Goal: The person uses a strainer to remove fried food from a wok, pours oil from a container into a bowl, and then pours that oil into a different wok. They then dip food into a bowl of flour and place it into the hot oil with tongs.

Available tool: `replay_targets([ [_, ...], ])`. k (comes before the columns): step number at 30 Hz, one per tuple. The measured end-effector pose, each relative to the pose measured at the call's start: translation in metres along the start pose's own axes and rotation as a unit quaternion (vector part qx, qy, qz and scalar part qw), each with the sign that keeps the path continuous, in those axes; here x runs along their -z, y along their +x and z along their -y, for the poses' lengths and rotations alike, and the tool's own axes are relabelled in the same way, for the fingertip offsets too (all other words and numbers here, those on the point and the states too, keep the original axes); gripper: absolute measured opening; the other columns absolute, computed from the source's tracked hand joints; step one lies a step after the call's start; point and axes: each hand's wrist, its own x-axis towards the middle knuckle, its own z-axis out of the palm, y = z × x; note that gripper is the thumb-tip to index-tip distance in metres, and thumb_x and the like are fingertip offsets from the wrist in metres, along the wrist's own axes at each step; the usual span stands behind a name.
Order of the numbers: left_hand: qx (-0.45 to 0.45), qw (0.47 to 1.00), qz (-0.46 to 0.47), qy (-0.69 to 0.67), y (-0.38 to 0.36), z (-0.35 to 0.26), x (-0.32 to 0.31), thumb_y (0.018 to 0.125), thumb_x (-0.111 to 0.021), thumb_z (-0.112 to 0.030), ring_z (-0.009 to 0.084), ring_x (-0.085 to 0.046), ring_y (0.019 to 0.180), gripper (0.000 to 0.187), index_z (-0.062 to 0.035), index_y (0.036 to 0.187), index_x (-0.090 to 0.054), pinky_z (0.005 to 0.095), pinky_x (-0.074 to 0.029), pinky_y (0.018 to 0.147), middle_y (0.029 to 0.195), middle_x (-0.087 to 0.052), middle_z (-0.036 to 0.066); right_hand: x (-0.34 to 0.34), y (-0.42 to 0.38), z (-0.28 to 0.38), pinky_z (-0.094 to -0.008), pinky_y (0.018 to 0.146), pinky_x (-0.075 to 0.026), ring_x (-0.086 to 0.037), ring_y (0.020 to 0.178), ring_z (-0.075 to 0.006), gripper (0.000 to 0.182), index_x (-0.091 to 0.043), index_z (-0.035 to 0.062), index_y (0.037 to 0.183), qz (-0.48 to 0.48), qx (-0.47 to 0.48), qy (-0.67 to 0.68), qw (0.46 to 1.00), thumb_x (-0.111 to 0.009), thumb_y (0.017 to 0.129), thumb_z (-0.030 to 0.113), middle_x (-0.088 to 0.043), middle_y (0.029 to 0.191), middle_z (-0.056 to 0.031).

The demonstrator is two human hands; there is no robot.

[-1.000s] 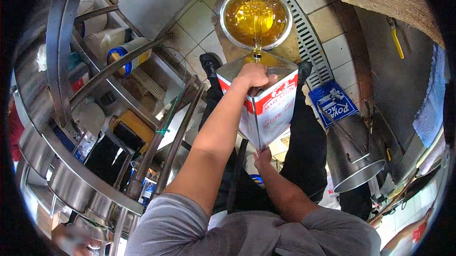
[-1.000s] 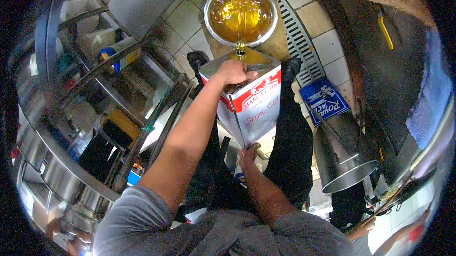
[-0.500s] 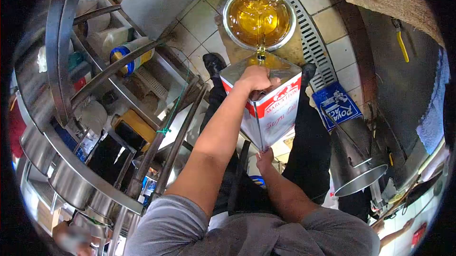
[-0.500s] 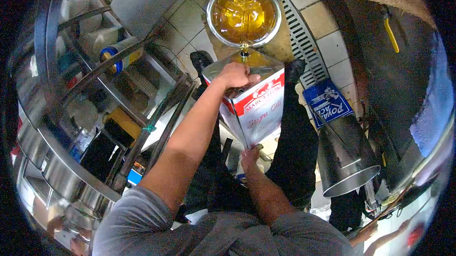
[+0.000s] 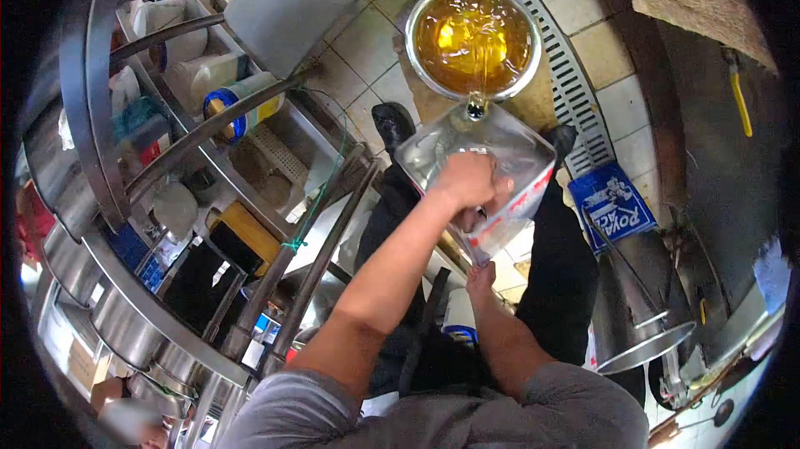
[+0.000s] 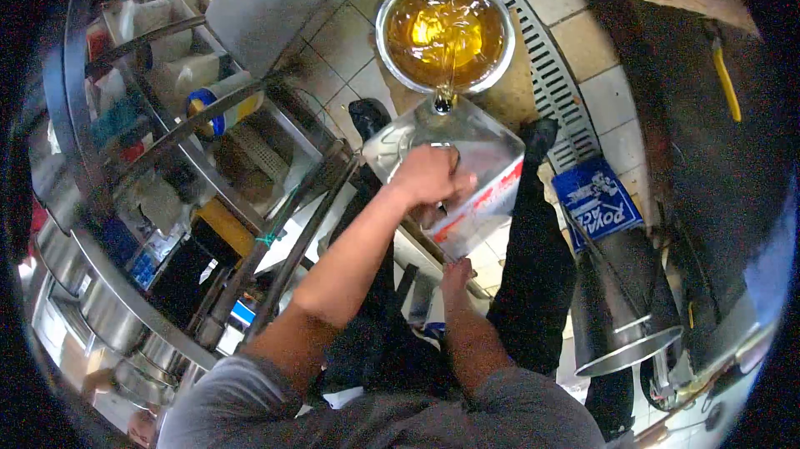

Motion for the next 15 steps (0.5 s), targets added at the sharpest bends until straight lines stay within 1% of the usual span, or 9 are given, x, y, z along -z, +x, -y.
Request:
replay_targets([
  [1,0.002,1.0,-0.001,0.009,-0.006,-0.005,0.001,0.075,-0.051,-0.049,0.0368,-0.058,0.077,0.049,-0.0007,0.079,-0.059,0.0431,-0.046,0.07,0.079,-0.06,0.022,-0.015,0.001,0.005,-0.0217,0.046,-0.034,-0.042,0.055,-0.009,0.012,-0.045,0.0167,0.078,-0.077,-0.014,0.006,0.997,-0.043,0.082,0.027,-0.045,0.067,0.0035],
  [2,0.018,1.0,0.006,-0.006,-0.012,-0.009,0.002,0.074,-0.053,-0.044,0.0367,-0.058,0.075,0.044,-0.0005,0.077,-0.058,0.0428,-0.046,0.069,0.076,-0.06,0.021,-0.032,0.003,0.007,-0.0217,0.046,-0.034,-0.042,0.055,-0.009,0.012,-0.045,0.0167,0.078,-0.072,-0.017,0.008,0.997,-0.043,0.082,0.027,-0.045,0.067,0.0035],
  [3,0.021,1.0,-0.001,-0.009,-0.017,-0.012,0.0,0.075,-0.053,-0.043,0.0367,-0.058,0.074,0.043,-0.0007,0.077,-0.058,0.0428,-0.046,0.068,0.074,-0.059,0.021,-0.041,0.007,0.007,-0.0217,0.044,-0.032,-0.041,0.053,-0.0076,0.013,-0.045,0.0172,0.076,-0.066,0.04,-0.004,0.997,-0.043,0.082,0.028,-0.043,0.063,0.0043],
  [7,0.04,0.999,0.004,-0.025,-0.033,-0.015,-0.008,0.077,-0.052,-0.037,0.0363,-0.058,0.071,0.036,-0.0014,0.078,-0.058,0.0431,-0.046,0.066,0.069,-0.059,0.019,-0.061,0.038,0.015,-0.0239,0.05,-0.034,-0.043,0.06,-0.0099,0.014,-0.046,0.0154,0.082,-0.05,0.03,-0.01,0.998,-0.043,0.083,0.029,-0.045,0.07,0.0025],
  [8,0.017,1.0,-0.011,-0.019,-0.037,-0.013,-0.012,0.079,-0.051,-0.033,0.0357,-0.058,0.069,0.032,-0.0014,0.077,-0.057,0.0432,-0.046,0.064,0.068,-0.058,0.019,-0.064,0.044,0.016,-0.0244,0.051,-0.035,-0.044,0.062,-0.0104,0.014,-0.046,0.0149,0.083,-0.044,0.03,-0.013,0.998,-0.042,0.083,0.029,-0.046,0.071,0.0021],
  [10,0.015,0.998,-0.037,-0.058,-0.058,-0.025,0.001,0.079,-0.051,-0.032,0.0358,-0.058,0.068,0.031,-0.0017,0.077,-0.057,0.0429,-0.047,0.062,0.067,-0.058,0.019,-0.071,0.054,0.018,-0.0255,0.054,-0.036,-0.045,0.065,-0.0116,0.016,-0.047,0.014,0.085,-0.031,0.027,-0.021,0.999,-0.042,0.084,0.029,-0.047,0.075,0.0011],
  [12,0.027,0.999,0.007,-0.043,-0.077,-0.035,0.005,0.079,-0.052,-0.033,0.0362,-0.058,0.068,0.031,-0.0015,0.079,-0.055,0.0431,-0.048,0.062,0.067,-0.058,0.019,-0.081,0.059,0.022,-0.0266,0.057,-0.037,-0.046,0.068,-0.0127,0.017,-0.047,0.0131,0.088,-0.02,0.021,-0.035,0.999,-0.042,0.084,0.029,-0.048,0.078,0.0002],
  [14,-0.001,0.999,0.013,-0.049,-0.098,-0.044,0.002,0.08,-0.051,-0.035,0.0363,-0.058,0.068,0.035,-0.0003,0.081,-0.053,0.0449,-0.047,0.063,0.065,-0.057,0.019,-0.09,0.058,0.029,-0.0277,0.06,-0.038,-0.047,0.072,-0.0139,0.019,-0.048,0.0122,0.09,-0.008,0.02,-0.05,0.998,-0.042,0.085,0.029,-0.049,0.082,-0.0007],
  [15,0.005,0.999,0.027,-0.043,-0.11,-0.053,0.01,0.081,-0.051,-0.036,0.0364,-0.058,0.067,0.035,-0.0006,0.079,-0.053,0.045,-0.047,0.062,0.064,-0.057,0.018,-0.096,0.057,0.032,-0.0283,0.062,-0.038,-0.047,0.073,-0.0144,0.02,-0.048,0.0117,0.092,-0.001,0.016,-0.06,0.998,-0.042,0.085,0.029,-0.049,0.083,-0.0011],
])
